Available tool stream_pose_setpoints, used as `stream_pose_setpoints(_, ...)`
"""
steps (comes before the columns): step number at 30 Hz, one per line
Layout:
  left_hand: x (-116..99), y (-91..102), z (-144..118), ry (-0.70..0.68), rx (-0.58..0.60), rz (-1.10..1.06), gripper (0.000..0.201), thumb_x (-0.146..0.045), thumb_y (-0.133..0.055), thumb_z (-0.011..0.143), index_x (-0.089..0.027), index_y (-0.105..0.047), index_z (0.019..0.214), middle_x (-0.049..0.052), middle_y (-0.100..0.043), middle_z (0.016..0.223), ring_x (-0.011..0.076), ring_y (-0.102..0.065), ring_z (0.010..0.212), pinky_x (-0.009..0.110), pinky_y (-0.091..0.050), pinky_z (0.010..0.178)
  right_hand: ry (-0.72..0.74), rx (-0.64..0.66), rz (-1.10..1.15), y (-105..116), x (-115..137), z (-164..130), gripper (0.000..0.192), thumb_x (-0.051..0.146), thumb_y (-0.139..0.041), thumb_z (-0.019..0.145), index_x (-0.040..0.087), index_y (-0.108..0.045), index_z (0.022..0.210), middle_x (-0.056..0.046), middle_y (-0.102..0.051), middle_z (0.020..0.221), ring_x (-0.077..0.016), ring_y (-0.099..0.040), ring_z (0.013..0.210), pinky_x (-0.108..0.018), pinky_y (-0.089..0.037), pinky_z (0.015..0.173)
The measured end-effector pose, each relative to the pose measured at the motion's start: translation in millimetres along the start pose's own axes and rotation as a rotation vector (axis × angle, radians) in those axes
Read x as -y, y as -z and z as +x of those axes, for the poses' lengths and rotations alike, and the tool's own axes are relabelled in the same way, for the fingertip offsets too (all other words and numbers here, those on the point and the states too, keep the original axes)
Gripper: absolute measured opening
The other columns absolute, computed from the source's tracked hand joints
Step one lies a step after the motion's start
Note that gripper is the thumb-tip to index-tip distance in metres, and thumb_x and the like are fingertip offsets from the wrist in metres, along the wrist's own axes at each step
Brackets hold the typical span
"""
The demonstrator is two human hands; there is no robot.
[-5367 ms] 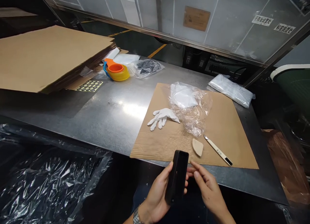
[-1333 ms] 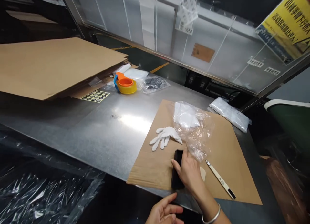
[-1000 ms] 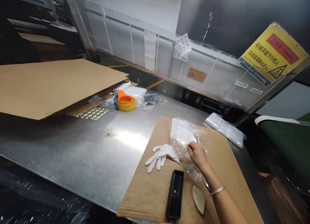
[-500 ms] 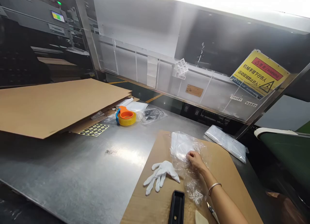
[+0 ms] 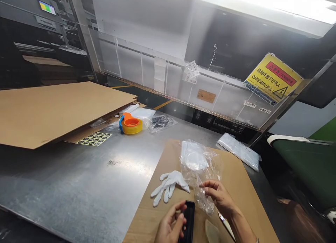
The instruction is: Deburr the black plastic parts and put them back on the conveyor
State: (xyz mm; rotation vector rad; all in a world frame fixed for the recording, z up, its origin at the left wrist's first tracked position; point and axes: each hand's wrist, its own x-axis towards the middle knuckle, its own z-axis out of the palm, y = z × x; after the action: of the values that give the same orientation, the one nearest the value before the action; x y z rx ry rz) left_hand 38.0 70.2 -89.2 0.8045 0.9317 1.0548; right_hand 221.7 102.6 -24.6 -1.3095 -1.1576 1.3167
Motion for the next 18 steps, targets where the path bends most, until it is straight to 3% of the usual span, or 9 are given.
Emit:
stream_pose_setpoints(2,-8,-9.5,9,-0.129,-0.011,0.06,0.053,-0.046,-0.061,0.073,-0.021,-0.052,0.119,0.011,-0.055,0.118,0.0206,-0.057,0.086,0.029,-0.046,0.064,-0.021,0.043,0.073,-9,0,-16,0.02,0.032,-0.07,0.066,0.016,-0.066,0.077,-0.001,-0.061,0.072,-0.0091,-0.047,0.06,-0.023,-0.035,0.062)
stream_pose_setpoints(3,-15,-12.9,12,-0.2,0.004,0.096,0.054,-0.042,-0.06,0.075,-0.023,-0.049,0.123,0.01,-0.049,0.127,0.0229,-0.053,0.1,0.032,-0.045,0.079,-0.028,0.068,0.105,-12,0,-22,0.02,0.033,-0.071,0.066,0.016,-0.066,0.076,-0.001,-0.06,0.071,-0.0092,-0.047,0.06,-0.023,-0.035,0.062)
stream_pose_setpoints(5,-32,-16.4,18,-0.312,0.123,0.168,0.054,-0.036,-0.061,0.075,-0.024,-0.048,0.126,0.008,-0.043,0.135,0.0258,-0.036,0.123,0.037,-0.028,0.102,-0.041,0.121,0.153,-18,2,-34,0.023,0.036,-0.072,0.064,0.016,-0.064,0.072,0.0,-0.058,0.068,-0.0094,-0.046,0.061,-0.023,-0.034,0.062)
stream_pose_setpoints(6,-39,-16.9,20,-0.32,0.22,0.182,0.052,-0.035,-0.06,0.075,-0.024,-0.05,0.124,0.008,-0.046,0.133,0.026,-0.034,0.125,0.038,-0.023,0.104,-0.047,0.147,0.166,-19,3,-39,0.024,0.037,-0.073,0.064,0.016,-0.063,0.071,0.001,-0.055,0.066,-0.0092,-0.044,0.06,-0.023,-0.033,0.061)
stream_pose_setpoints(8,-52,-16.7,22,-0.27,0.42,0.205,0.04,-0.035,-0.06,0.075,-0.021,-0.059,0.112,0.008,-0.059,0.114,0.0263,-0.045,0.113,0.039,-0.029,0.1,-0.056,0.191,0.177,-20,6,-49,0.027,0.038,-0.074,0.063,0.016,-0.062,0.069,0.002,-0.05,0.063,-0.0084,-0.04,0.058,-0.021,-0.03,0.058)
stream_pose_setpoints(10,-60,-16.6,22,-0.223,0.509,0.236,0.027,-0.035,-0.06,0.076,-0.018,-0.065,0.095,0.006,-0.063,0.092,0.0232,-0.054,0.094,0.036,-0.037,0.09,-0.066,0.224,0.174,-19,11,-57,0.027,0.038,-0.075,0.063,0.016,-0.06,0.069,0.002,-0.047,0.063,-0.0081,-0.037,0.058,-0.021,-0.027,0.056)
stream_pose_setpoints(14,-62,-20.3,18,-0.231,0.52,0.246,0.026,-0.034,-0.064,0.073,-0.018,-0.063,0.094,0.002,-0.059,0.083,0.0188,-0.052,0.085,0.031,-0.038,0.083,-0.072,0.257,0.152,-18,21,-70,0.028,0.039,-0.076,0.062,0.017,-0.059,0.068,0.002,-0.044,0.062,-0.0093,-0.034,0.059,-0.021,-0.025,0.054)
stream_pose_setpoints(18,-61,-25.6,12,-0.23,0.53,0.224,0.021,-0.036,-0.061,0.076,-0.016,-0.06,0.074,0.002,-0.057,0.074,0.0169,-0.052,0.078,0.029,-0.04,0.077,-0.05,0.248,0.111,-17,24,-79,0.027,0.039,-0.074,0.065,0.017,-0.058,0.07,0.003,-0.042,0.063,-0.0092,-0.033,0.059,-0.021,-0.025,0.054)
